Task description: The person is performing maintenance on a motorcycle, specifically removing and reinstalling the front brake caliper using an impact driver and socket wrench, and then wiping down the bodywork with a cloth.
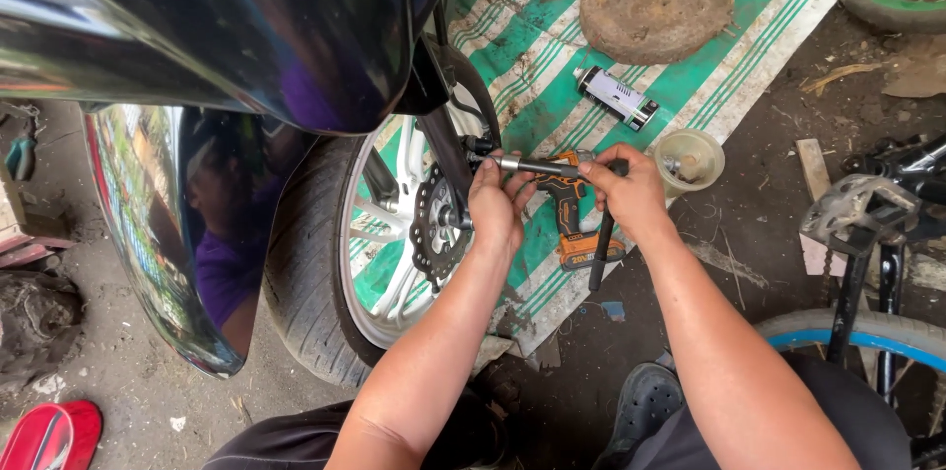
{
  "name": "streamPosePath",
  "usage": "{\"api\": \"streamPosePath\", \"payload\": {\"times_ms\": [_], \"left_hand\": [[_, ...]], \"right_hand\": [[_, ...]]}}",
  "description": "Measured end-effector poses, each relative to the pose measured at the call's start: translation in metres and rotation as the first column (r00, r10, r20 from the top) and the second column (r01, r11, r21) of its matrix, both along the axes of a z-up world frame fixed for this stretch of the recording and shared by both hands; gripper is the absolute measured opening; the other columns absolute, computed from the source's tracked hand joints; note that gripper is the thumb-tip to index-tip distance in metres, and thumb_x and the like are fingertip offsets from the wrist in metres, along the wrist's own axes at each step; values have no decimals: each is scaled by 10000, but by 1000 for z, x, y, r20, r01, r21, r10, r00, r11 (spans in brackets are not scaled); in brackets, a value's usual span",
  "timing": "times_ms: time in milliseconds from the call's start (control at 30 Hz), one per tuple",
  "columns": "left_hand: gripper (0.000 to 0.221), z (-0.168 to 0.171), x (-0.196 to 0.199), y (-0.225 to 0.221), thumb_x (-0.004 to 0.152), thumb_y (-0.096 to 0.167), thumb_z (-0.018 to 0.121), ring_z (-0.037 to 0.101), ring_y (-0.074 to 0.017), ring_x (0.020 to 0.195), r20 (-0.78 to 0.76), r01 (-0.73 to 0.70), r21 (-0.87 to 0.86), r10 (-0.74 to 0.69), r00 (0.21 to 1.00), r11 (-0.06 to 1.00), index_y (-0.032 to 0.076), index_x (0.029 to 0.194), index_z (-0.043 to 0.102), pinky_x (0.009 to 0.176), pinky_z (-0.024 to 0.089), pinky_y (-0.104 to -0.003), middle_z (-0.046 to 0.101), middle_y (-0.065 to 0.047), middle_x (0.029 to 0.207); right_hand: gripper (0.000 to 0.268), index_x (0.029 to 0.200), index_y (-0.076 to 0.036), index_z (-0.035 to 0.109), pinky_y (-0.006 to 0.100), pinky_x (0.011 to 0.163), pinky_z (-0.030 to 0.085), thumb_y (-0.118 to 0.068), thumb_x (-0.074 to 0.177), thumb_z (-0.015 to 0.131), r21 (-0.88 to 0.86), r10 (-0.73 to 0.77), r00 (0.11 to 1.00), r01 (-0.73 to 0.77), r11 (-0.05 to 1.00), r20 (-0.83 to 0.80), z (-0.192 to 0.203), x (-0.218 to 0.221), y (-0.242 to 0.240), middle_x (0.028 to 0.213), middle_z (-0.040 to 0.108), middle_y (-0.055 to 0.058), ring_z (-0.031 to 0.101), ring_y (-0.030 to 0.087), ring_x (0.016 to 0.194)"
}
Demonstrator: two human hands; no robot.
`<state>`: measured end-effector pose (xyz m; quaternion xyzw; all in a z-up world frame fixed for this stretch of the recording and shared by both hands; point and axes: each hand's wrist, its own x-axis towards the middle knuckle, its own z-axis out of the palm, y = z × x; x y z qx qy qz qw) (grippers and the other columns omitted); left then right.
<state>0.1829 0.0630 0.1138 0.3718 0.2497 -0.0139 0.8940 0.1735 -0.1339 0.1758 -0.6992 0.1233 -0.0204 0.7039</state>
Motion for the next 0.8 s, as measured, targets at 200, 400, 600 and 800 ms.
{"api": "streamPosePath", "payload": {"times_ms": [200,400,600,800], "left_hand": [[369,7,-1,-4,1240,325,400,834,-241,918,-10,-41,-47,40,999,998,137,1456,633,827,734,-419,782,-120,1398],[334,-7,3,-5,1232,305,458,835,-249,983,25,-64,-96,67,997,993,113,1427,650,837,732,-436,779,-143,1401],[325,-14,4,-9,1221,319,494,831,-235,957,11,-103,-91,105,994,990,113,1413,655,817,737,-423,782,-141,1384],[320,-14,6,-8,1228,315,479,831,-224,946,22,-107,-103,110,994,989,109,1400,654,801,743,-411,785,-140,1365]], "right_hand": [[184,998,-18,734,323,384,503,-55,951,908,-128,60,997,-53,990,53,6,2,-4,570,613,167,626,195,444],[171,1013,-48,736,317,453,595,-102,971,892,-220,111,994,-105,970,15,7,10,-10,642,689,156,716,206,507],[255,1056,-106,613,454,498,684,-213,995,837,185,102,923,-34,982,-370,32,6,6,749,722,202,769,282,561],[356,1197,-26,658,487,516,707,-89,939,895,155,149,960,-114,981,-238,38,-2,7,1011,639,129,800,346,665]]}}
